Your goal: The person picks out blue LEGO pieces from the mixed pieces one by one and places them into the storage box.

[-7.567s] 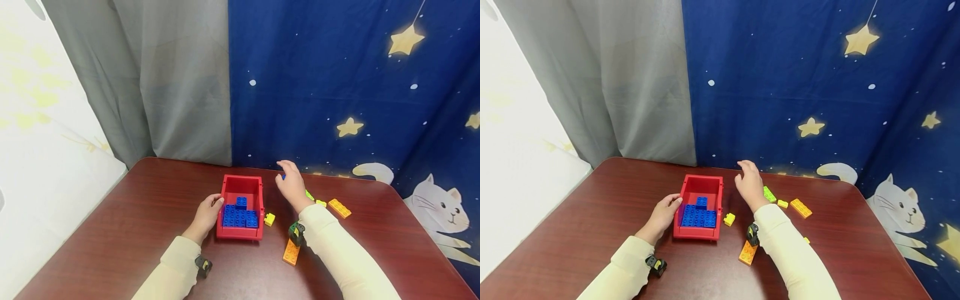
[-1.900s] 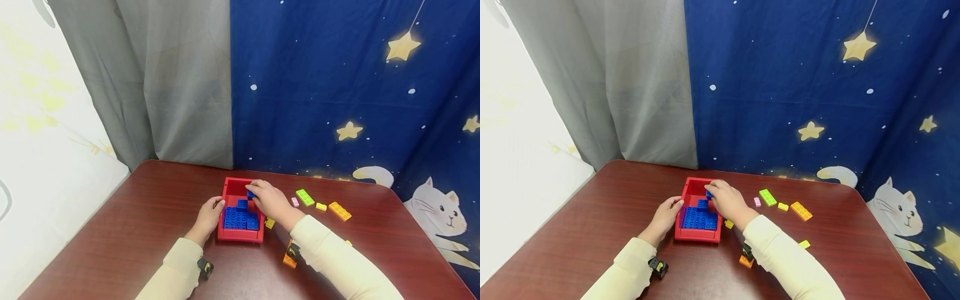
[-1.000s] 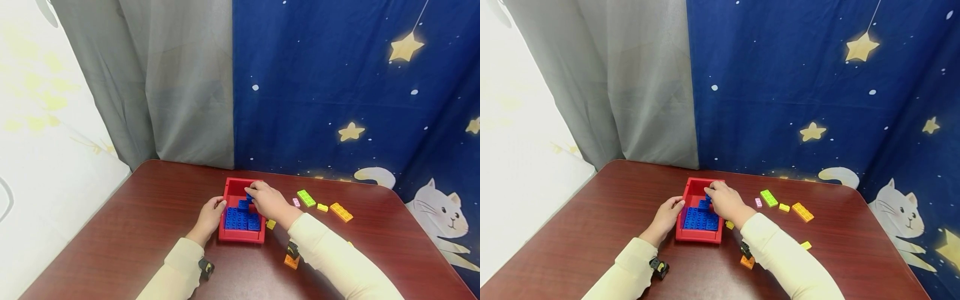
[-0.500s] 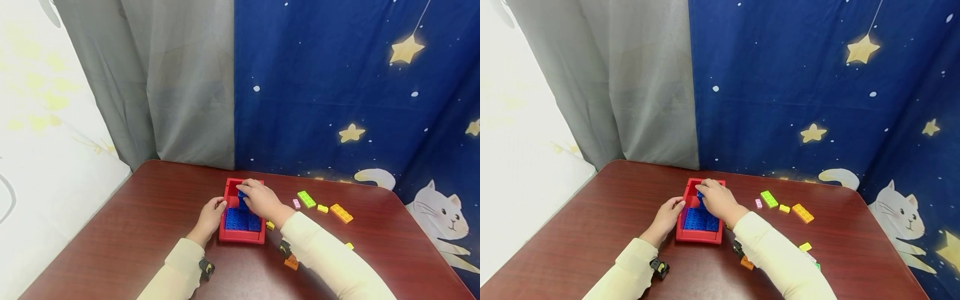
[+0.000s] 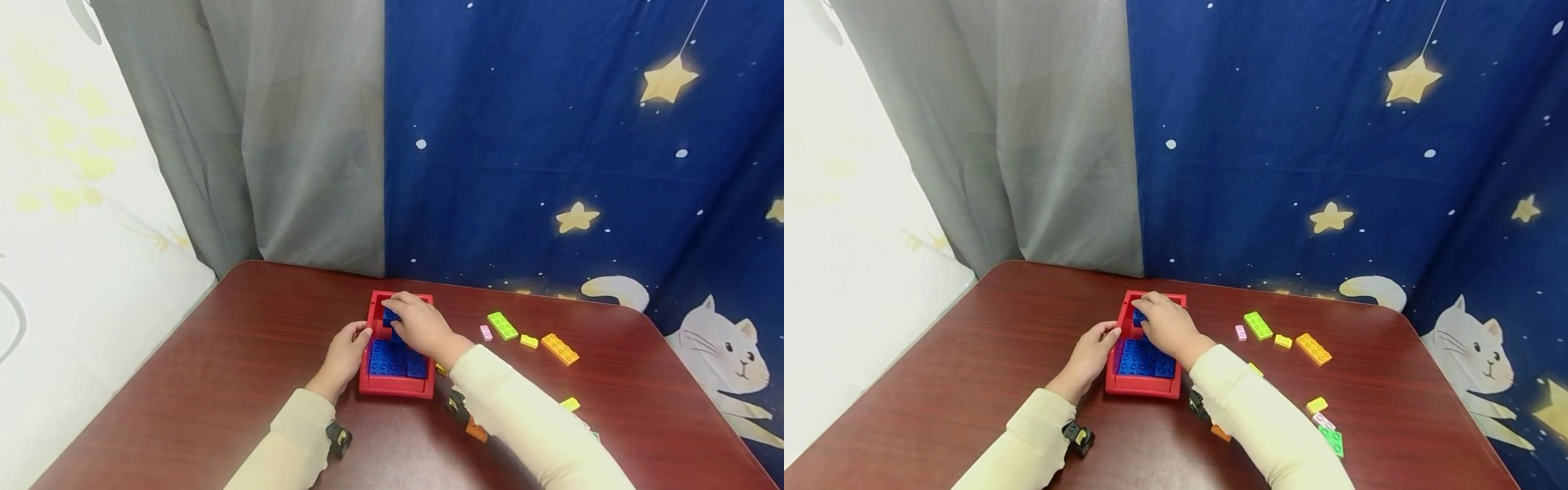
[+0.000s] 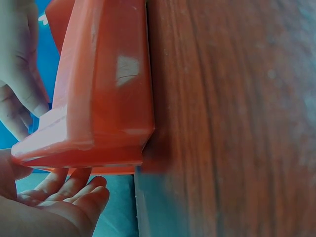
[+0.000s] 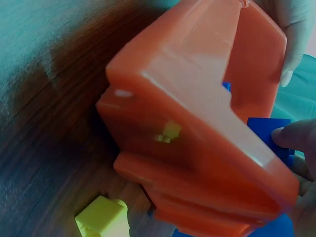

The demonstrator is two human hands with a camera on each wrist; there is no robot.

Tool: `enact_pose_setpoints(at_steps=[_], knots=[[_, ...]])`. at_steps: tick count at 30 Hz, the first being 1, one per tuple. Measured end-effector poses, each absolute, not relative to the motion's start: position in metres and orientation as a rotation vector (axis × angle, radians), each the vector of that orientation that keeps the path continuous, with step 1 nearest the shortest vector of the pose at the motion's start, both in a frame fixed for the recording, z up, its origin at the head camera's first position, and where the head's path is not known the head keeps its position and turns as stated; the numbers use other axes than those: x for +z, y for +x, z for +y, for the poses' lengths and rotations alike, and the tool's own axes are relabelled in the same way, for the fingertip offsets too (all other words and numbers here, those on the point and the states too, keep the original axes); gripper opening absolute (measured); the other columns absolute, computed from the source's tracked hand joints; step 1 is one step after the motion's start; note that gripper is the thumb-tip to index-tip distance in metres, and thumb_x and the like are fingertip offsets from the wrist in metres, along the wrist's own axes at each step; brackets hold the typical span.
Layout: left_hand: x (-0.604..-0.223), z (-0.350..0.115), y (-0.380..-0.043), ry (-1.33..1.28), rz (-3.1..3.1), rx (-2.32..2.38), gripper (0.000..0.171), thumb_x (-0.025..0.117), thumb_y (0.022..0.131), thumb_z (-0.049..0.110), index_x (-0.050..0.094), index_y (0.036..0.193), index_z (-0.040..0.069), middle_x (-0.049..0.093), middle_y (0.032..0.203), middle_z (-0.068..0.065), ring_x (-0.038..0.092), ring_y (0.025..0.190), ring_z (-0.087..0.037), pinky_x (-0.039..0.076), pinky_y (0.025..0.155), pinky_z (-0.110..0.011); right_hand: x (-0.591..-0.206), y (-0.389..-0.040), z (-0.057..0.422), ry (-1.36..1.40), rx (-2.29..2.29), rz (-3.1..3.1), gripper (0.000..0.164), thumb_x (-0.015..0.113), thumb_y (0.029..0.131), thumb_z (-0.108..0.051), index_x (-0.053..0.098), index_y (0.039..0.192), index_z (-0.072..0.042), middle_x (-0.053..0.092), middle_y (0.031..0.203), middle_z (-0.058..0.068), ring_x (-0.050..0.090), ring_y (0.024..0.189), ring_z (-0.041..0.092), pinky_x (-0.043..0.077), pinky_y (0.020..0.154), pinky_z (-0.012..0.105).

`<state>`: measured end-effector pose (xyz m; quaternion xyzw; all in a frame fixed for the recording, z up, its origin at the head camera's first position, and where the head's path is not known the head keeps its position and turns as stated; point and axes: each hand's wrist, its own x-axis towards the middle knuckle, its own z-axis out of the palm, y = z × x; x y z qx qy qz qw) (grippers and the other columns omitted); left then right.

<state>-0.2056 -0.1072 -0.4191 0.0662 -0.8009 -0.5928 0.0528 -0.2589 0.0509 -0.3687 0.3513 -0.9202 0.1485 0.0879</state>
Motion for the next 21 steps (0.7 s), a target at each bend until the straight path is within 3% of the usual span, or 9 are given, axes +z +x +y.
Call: enact_pose_setpoints(at_steps=[21], knots=[[-0.42, -0.107, -0.206, 0.207, -2.447, -1.782, 0.035, 0.049, 0.101, 0.017, 0.055, 0.128, -0.004, 0.061, 0.122, -0.022, 0.059, 0.106, -0.031, 0.048, 0.097, -0.048, -0.381, -0.266, 0.036, 1.074, 0.509, -2.764, 0.043, 0.067, 0.09, -0.011, 0.059, 0.132, -0.009, 0.06, 0.127, 0.009, 0.058, 0.118, 0.023, 0.047, 0.1, 0.038]])
